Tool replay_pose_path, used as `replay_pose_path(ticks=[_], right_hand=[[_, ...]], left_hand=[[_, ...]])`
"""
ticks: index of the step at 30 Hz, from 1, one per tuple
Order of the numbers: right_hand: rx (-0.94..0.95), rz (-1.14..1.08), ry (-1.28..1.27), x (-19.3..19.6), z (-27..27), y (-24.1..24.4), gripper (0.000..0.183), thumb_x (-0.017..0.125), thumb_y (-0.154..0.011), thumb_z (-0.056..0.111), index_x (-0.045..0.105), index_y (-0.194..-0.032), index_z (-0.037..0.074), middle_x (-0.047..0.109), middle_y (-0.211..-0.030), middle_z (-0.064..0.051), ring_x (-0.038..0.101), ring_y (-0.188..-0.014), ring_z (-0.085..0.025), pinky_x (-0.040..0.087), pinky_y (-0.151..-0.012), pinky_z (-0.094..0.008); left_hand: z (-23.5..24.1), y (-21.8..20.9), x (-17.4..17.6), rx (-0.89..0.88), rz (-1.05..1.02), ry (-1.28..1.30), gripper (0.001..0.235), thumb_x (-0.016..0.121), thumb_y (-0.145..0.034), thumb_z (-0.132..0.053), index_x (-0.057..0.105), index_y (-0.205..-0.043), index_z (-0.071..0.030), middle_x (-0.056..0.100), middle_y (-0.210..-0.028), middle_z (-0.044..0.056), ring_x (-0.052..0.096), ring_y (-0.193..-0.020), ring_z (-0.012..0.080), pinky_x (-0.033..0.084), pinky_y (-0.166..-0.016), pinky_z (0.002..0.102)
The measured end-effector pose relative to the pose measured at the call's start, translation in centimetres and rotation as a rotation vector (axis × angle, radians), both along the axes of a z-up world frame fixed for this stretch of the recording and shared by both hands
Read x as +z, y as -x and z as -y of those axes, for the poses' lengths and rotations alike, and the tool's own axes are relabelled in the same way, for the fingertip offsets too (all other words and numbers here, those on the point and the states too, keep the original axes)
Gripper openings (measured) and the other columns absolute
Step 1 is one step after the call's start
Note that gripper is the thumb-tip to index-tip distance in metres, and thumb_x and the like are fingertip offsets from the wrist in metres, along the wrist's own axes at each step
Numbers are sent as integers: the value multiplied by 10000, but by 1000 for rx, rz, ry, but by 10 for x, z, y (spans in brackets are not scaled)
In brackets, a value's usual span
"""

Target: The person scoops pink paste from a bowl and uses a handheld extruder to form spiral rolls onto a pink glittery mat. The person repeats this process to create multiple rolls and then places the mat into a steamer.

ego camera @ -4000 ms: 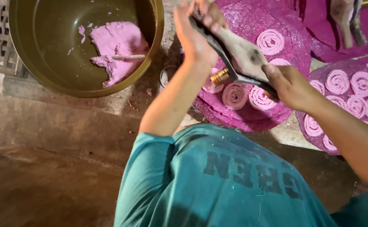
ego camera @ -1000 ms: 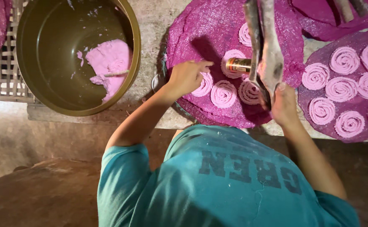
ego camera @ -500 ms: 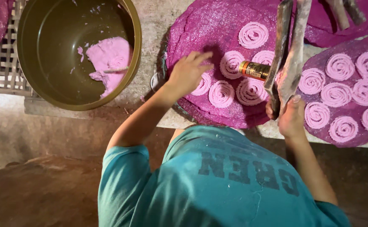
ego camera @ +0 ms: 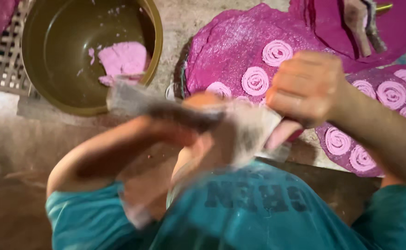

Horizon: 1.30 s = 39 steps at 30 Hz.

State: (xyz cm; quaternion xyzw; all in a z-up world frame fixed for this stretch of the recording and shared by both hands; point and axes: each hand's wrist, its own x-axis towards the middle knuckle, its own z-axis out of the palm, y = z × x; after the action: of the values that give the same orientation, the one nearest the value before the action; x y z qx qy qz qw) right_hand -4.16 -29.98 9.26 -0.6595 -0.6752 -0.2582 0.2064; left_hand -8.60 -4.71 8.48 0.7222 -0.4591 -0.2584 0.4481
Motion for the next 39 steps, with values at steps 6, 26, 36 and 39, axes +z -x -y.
replay_pose_path(ticks=[6,26,36,39], right_hand=[[259,-960,487,-1,-71,54,425,680,-923,496,639,-904,74,664,-794,-122,669,-745,-369,488,-588,-449],[-287,436,222,-4,-312,-73,486,746,-934,194,636,-1407,165,606,-1146,-72,587,-1063,-234,488,-917,-396],[-446,-312,877,-187,-421,-55,278,535,-908,127,582,-1168,39,676,-1013,-168,734,-800,-328,589,-618,-437],[-434,-189,967,-193,-408,-70,254,528,-921,136,589,-1157,63,687,-977,-166,739,-782,-312,591,-593,-424]], left_hand=[[-76,100,2,299,710,-192,391,705,-769,-508,639,-973,-181,563,-605,84,587,-549,308,422,-483,468],[-390,55,-157,811,-654,592,409,737,-873,-258,641,-1187,-14,671,-978,75,653,-808,170,530,-654,311],[-411,23,-210,1490,-13,683,519,749,-907,-15,513,-1370,-23,624,-1083,30,595,-940,103,488,-819,252],[-403,22,-222,1492,123,696,528,802,-898,-16,548,-1360,-13,636,-1208,50,627,-1073,114,514,-959,258]])
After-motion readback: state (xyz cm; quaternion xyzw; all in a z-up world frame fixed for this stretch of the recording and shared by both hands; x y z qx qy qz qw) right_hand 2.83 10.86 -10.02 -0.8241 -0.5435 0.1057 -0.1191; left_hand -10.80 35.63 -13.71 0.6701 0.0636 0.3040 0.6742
